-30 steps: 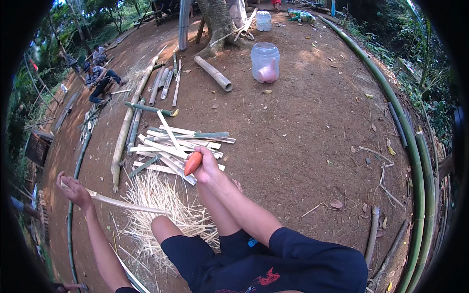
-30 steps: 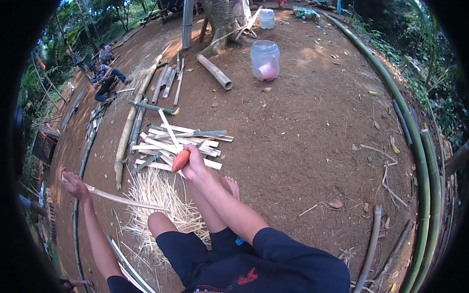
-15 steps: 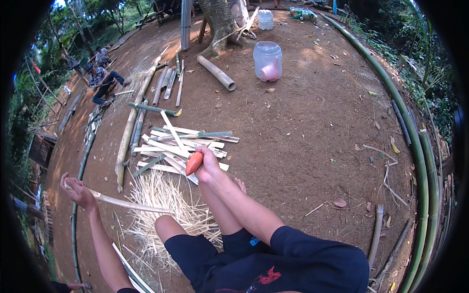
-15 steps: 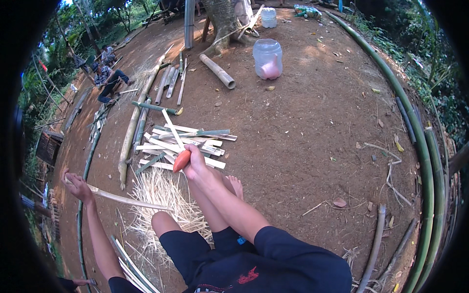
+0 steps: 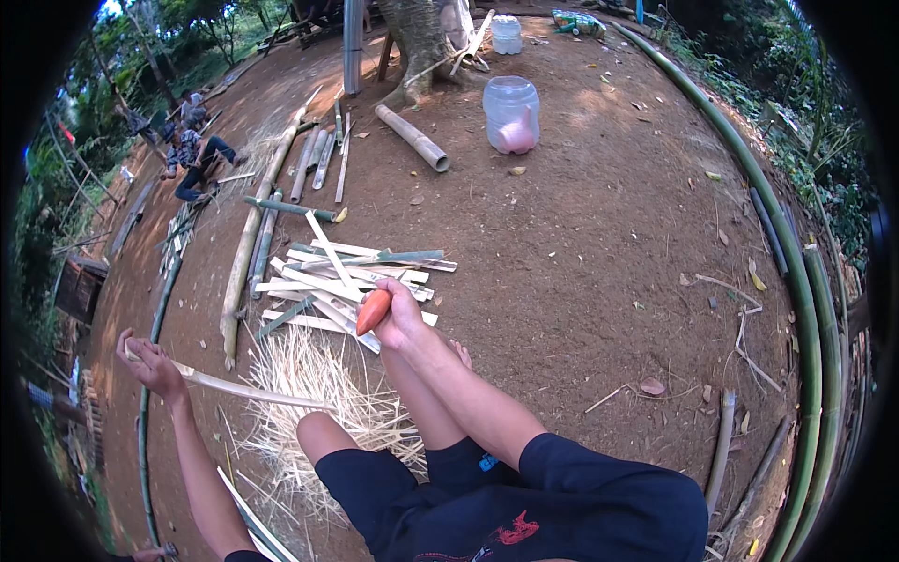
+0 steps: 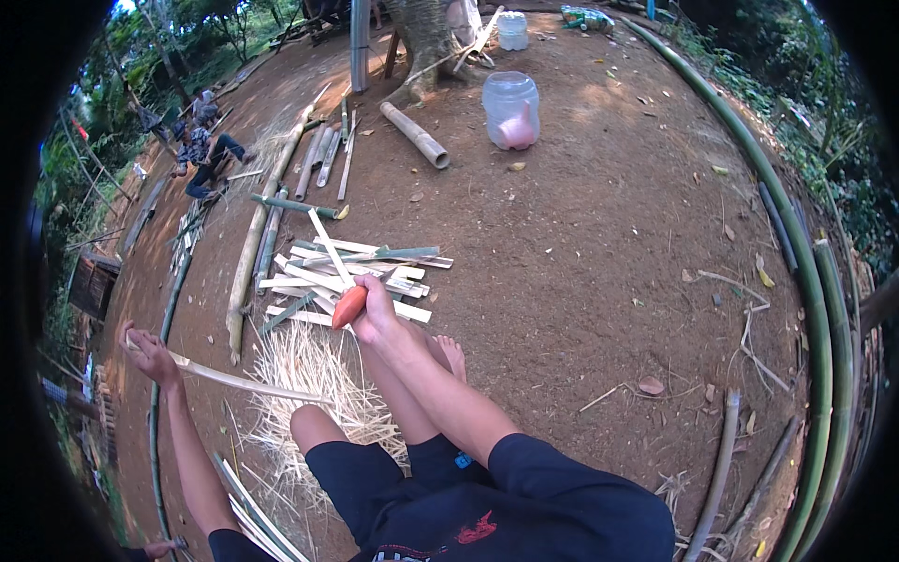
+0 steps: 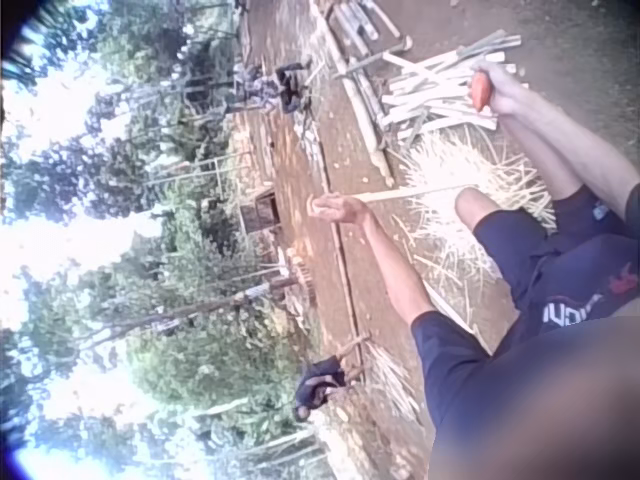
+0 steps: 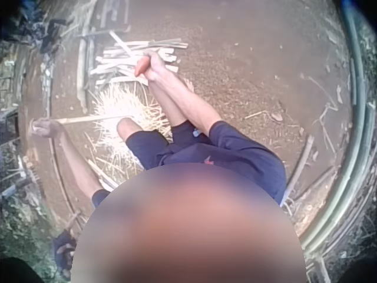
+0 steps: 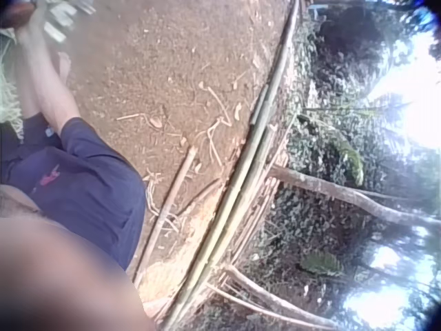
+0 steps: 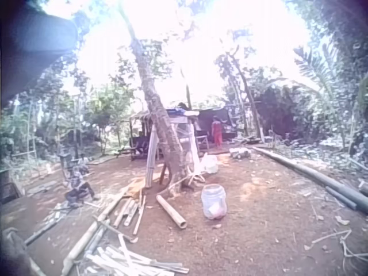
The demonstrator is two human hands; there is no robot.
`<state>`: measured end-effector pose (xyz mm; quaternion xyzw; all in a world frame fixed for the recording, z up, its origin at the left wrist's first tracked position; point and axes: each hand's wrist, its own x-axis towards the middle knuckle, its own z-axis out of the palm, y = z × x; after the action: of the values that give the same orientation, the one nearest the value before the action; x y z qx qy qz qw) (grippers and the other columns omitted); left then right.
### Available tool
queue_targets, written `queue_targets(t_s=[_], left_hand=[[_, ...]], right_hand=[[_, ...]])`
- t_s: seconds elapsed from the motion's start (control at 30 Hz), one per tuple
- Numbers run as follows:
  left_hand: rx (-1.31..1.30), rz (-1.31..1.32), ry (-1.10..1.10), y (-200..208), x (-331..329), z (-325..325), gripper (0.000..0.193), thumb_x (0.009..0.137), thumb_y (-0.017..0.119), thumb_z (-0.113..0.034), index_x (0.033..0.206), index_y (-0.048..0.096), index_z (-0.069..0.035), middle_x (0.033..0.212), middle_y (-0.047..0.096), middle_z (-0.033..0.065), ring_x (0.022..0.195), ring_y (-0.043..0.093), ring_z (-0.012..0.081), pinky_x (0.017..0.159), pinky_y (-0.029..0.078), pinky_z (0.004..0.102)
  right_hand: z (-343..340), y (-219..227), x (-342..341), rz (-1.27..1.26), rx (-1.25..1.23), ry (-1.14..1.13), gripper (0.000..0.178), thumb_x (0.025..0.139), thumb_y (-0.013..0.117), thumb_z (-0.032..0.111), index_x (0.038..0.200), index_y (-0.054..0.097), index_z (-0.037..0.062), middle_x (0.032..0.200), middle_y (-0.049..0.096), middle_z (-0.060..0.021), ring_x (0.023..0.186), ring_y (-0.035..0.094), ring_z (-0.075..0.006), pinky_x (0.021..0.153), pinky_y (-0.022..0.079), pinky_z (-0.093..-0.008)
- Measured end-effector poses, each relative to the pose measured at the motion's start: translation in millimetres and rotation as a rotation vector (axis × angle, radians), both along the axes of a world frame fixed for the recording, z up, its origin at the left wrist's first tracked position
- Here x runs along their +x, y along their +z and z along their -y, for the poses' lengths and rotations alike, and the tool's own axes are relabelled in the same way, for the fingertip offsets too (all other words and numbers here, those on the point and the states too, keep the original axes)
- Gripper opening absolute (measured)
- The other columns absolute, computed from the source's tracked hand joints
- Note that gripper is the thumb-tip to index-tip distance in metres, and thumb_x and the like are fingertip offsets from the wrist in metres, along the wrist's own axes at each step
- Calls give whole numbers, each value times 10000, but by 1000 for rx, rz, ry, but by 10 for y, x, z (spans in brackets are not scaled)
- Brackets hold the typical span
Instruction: The person sits on the ground and uses a knife to split long bamboo strips into thinner slivers. They hold the bamboo with one hand and use the knife to shave and split the material, creating a pile of thin bamboo fibers.
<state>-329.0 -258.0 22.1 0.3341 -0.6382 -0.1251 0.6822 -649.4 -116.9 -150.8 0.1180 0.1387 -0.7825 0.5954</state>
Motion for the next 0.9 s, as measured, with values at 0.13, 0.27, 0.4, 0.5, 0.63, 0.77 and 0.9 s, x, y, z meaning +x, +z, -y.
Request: queue_targets(t_s=[0.13, 0.27, 0.4, 0.5, 0.63, 0.77, 0.9], left_hand=[[7, -7, -10, 1, -6, -6, 219, 1040, 385, -248, 1139, 470, -73, 691, 358, -30, 566, 313, 41, 485, 274, 197], [16, -11, -17, -5, -36, -18, 216, 1040, 386, -243, 1140, 472, -72, 696, 364, -29, 568, 311, 43, 490, 277, 201], [5, 9, -6, -13, 42, 30, 211, 1041, 383, -234, 1139, 474, -71, 700, 370, -28, 575, 311, 44, 495, 277, 204], [11, 5, -3, -6, 6, 3, 209, 1041, 380, -229, 1139, 474, -70, 698, 370, -28, 578, 313, 45, 499, 279, 204], [7, 6, 4, -3, -6, -28, 212, 1041, 379, -229, 1140, 473, -67, 695, 370, -27, 577, 316, 47, 500, 282, 205], [7, 12, 6, 19, -1, -29, 217, 1041, 379, -233, 1139, 472, -63, 693, 371, -25, 573, 316, 49, 499, 284, 209], [12, 9, -1, 5, -4, -38, 219, 1040, 383, -238, 1137, 471, -62, 691, 373, -24, 570, 318, 50, 498, 287, 210]], right_hand=[[2, -12, -6, 14, -1, 10, 215, 844, 560, 172, 973, 448, 42, 783, 533, -123, 728, 547, -254, 719, 499, -434], [23, -60, -32, 30, -19, 27, 209, 841, 557, 165, 973, 449, 44, 791, 540, -127, 734, 546, -254, 724, 492, -430], [6, -11, -2, 35, -15, 28, 220, 844, 557, 174, 971, 449, 31, 786, 536, -132, 726, 547, -259, 710, 497, -429], [6, -23, -17, 30, -17, 15, 245, 851, 560, 192, 973, 447, 12, 774, 528, -133, 709, 550, -266, 693, 510, -436], [-14, 9, -13, 13, -5, -3, 245, 852, 557, 191, 976, 447, 11, 771, 527, -131, 708, 550, -266, 692, 510, -435], [-37, 46, -16, 23, 1, -2, 240, 852, 555, 188, 975, 447, 13, 769, 526, -129, 704, 550, -265, 686, 509, -435], [-41, 26, -24, 18, -15, -3, 231, 851, 557, 187, 960, 452, 13, 763, 525, -127, 701, 550, -264, 682, 509, -433]])
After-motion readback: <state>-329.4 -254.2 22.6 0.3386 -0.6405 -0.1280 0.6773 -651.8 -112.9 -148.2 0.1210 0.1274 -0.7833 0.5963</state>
